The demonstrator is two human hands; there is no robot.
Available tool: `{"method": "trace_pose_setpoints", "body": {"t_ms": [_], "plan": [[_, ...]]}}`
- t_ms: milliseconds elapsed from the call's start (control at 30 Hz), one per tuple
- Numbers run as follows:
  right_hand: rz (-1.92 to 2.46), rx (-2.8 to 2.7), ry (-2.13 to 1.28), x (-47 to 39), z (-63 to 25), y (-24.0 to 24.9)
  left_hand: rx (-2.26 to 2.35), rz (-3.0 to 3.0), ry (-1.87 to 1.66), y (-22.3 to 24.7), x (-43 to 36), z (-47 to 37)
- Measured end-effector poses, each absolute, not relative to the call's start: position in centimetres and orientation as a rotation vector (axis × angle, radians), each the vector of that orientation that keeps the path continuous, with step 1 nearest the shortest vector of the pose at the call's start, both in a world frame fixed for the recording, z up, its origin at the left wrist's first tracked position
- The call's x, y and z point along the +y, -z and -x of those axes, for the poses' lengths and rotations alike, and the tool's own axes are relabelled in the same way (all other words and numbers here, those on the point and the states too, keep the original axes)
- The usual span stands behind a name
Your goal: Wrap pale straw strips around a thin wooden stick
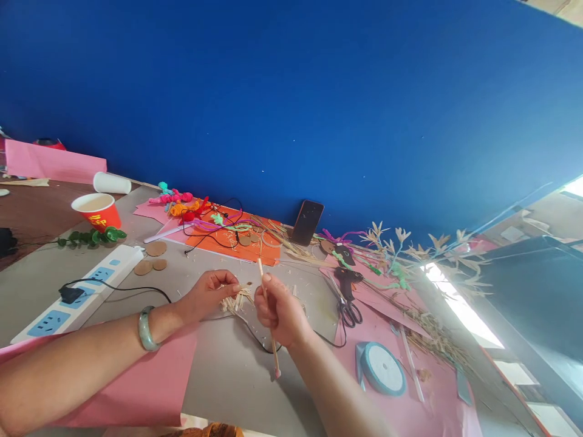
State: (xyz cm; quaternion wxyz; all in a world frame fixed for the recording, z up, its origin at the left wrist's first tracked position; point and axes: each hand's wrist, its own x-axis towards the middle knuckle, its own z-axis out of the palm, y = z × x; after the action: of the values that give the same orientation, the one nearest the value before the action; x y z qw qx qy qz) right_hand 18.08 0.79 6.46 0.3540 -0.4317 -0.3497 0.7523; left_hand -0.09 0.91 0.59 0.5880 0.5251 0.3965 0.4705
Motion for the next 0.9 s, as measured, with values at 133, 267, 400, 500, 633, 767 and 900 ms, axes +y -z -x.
{"method": "trace_pose_setpoints", "body": {"t_ms": [133, 267, 400, 500, 633, 767, 900], "plan": [[1.128, -0.892, -1.774, 1.3, -18.4, -6.7, 0.929, -1.16, -1.107, -0.1, 1.0, -0.1], [1.237, -1.053, -1.802, 0.7, -17.4, -5.6, 0.884, -1.18, -1.118, -0.2, 1.0, -0.1], [1.276, -1.285, -1.816, -0.5, -16.3, -5.2, 0.877, -1.172, -1.157, -0.3, 1.0, -0.1], [1.309, -1.355, -1.696, -1.1, -15.9, -5.5, 0.901, -1.172, -1.147, -0.3, 0.9, -0.1], [1.336, -1.332, -1.664, -1.1, -15.7, -5.5, 0.882, -1.227, -1.123, -0.6, 0.8, -0.1], [1.321, -1.246, -1.788, -0.8, -15.9, -5.1, 0.887, -1.267, -1.11, -0.7, 0.8, -0.1], [1.286, -1.113, -1.937, -0.4, -16.2, -4.7, 0.88, -1.302, -1.106, -0.8, 0.7, -0.1]]}}
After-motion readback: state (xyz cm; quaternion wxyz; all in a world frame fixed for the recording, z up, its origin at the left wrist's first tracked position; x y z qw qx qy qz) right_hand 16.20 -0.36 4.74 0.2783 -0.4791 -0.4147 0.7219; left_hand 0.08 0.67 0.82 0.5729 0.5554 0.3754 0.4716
